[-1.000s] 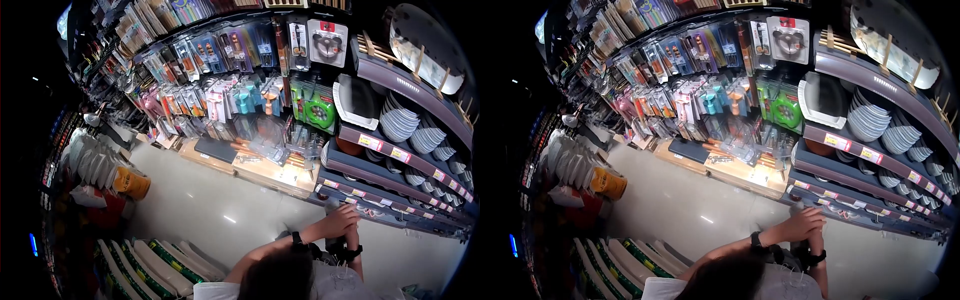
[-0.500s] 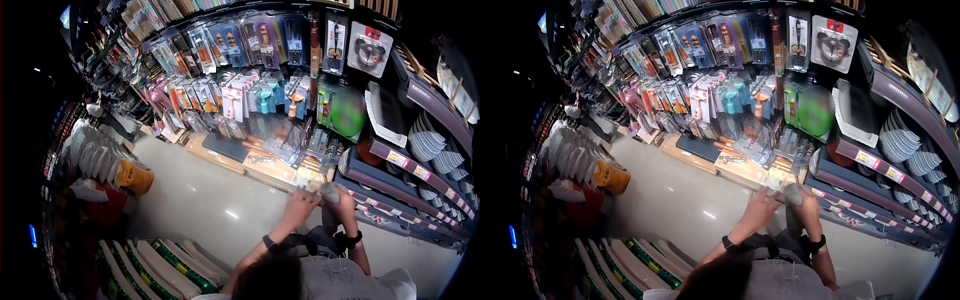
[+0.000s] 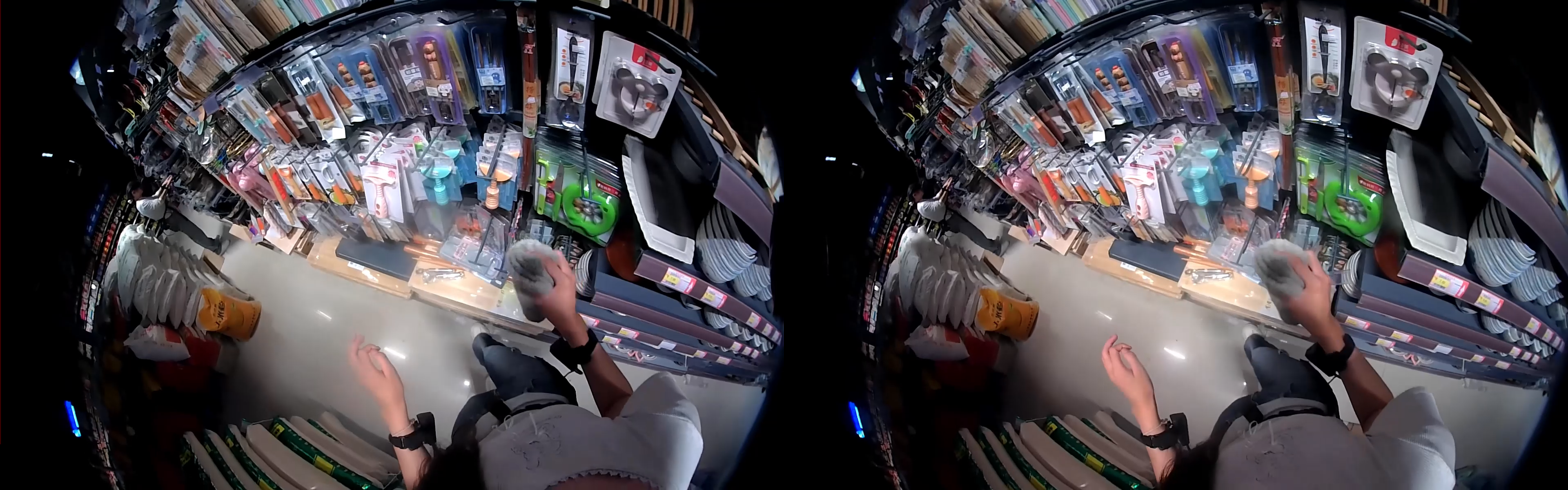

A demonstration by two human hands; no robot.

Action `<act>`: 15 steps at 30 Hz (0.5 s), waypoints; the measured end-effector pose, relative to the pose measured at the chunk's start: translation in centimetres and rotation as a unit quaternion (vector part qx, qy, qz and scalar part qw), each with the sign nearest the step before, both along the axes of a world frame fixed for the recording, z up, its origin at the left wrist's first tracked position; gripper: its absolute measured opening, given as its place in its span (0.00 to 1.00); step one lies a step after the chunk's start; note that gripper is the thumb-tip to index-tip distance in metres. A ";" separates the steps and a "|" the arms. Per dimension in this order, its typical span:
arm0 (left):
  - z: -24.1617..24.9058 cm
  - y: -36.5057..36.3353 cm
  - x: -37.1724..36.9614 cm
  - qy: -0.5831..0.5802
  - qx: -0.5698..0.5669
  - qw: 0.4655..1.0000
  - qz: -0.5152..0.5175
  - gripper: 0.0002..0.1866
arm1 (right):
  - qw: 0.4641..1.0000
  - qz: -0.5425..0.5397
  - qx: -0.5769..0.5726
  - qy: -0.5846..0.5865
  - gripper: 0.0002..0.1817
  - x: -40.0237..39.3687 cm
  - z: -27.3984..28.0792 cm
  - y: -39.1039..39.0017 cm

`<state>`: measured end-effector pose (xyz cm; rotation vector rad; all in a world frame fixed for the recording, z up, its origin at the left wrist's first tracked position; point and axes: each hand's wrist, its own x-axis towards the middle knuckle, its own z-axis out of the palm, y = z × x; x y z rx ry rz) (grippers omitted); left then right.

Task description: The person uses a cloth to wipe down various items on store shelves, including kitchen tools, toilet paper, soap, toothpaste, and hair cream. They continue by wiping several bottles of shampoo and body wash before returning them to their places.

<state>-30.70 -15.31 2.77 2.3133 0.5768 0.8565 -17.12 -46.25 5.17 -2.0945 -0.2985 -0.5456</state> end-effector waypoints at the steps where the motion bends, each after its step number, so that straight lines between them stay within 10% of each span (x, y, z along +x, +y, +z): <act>1: -0.6 0.4 0.6 0.017 0.027 1.000 0.000 0.09 | 1.000 0.003 0.001 -0.012 0.25 1.5 -1.1 0.5; 3: -0.5 0.9 2.8 0.042 0.033 0.998 -0.019 0.10 | 0.999 0.014 0.041 0.007 0.25 4.8 -1.8 1.5; 6: -0.2 0.3 6.0 0.091 -0.008 0.992 -0.086 0.11 | 0.900 0.040 0.409 0.149 0.22 9.5 -3.6 2.9; 15: 0.2 -3.9 25.3 0.096 -0.063 0.951 -0.286 0.17 | 0.928 -0.034 0.348 0.127 0.22 19.8 -6.7 1.6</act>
